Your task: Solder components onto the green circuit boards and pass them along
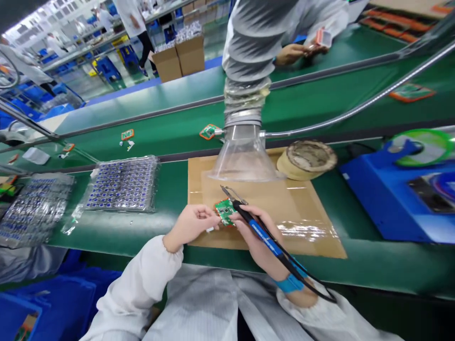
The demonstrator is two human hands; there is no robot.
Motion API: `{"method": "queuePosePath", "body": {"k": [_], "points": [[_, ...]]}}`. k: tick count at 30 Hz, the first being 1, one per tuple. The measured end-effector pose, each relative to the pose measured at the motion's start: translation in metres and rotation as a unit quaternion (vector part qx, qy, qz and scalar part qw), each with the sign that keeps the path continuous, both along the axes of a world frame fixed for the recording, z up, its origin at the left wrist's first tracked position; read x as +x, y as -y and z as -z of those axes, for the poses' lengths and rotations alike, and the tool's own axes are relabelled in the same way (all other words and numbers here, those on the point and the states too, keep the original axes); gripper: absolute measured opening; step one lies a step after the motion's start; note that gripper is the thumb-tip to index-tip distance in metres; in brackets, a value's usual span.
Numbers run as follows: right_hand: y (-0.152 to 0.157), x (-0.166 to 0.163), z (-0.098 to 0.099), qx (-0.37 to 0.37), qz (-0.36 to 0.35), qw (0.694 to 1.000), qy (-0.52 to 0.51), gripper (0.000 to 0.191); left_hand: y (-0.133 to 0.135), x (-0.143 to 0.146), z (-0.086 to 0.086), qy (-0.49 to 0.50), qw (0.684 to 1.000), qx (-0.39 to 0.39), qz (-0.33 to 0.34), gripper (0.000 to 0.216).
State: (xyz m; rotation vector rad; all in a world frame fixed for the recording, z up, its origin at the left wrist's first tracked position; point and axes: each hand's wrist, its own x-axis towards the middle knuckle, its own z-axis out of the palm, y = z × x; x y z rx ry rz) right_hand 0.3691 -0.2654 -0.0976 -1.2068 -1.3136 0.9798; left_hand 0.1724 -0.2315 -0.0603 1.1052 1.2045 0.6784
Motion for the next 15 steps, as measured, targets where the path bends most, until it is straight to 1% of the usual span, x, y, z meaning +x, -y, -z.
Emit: {"method": "queuePosePath", "body": {"k": [3, 7, 11, 15], "points": [[-0.004, -0.008, -0.005, -0.019, 0.003, 0.997, -0.071, 0.033, 0.002, 0.012, 0.005, 0.0, 1.0, 0.003, 0.005, 0.04], [-0.007, -0.012, -0.006, -0.057, 0.003, 0.99, -0.129, 0.034, 0.005, 0.011, 0.004, -0.012, 1.0, 0.017, 0.015, 0.034], [-0.009, -0.015, -0.009, -0.073, 0.008, 0.987, -0.146, 0.031, 0.007, 0.013, 0.005, -0.015, 0.999, 0.026, 0.026, 0.032], [-0.011, -0.016, -0.009, -0.069, 0.016, 0.986, -0.149, 0.03, 0.008, 0.014, 0.006, -0.033, 0.999, 0.034, 0.007, 0.034]]}}
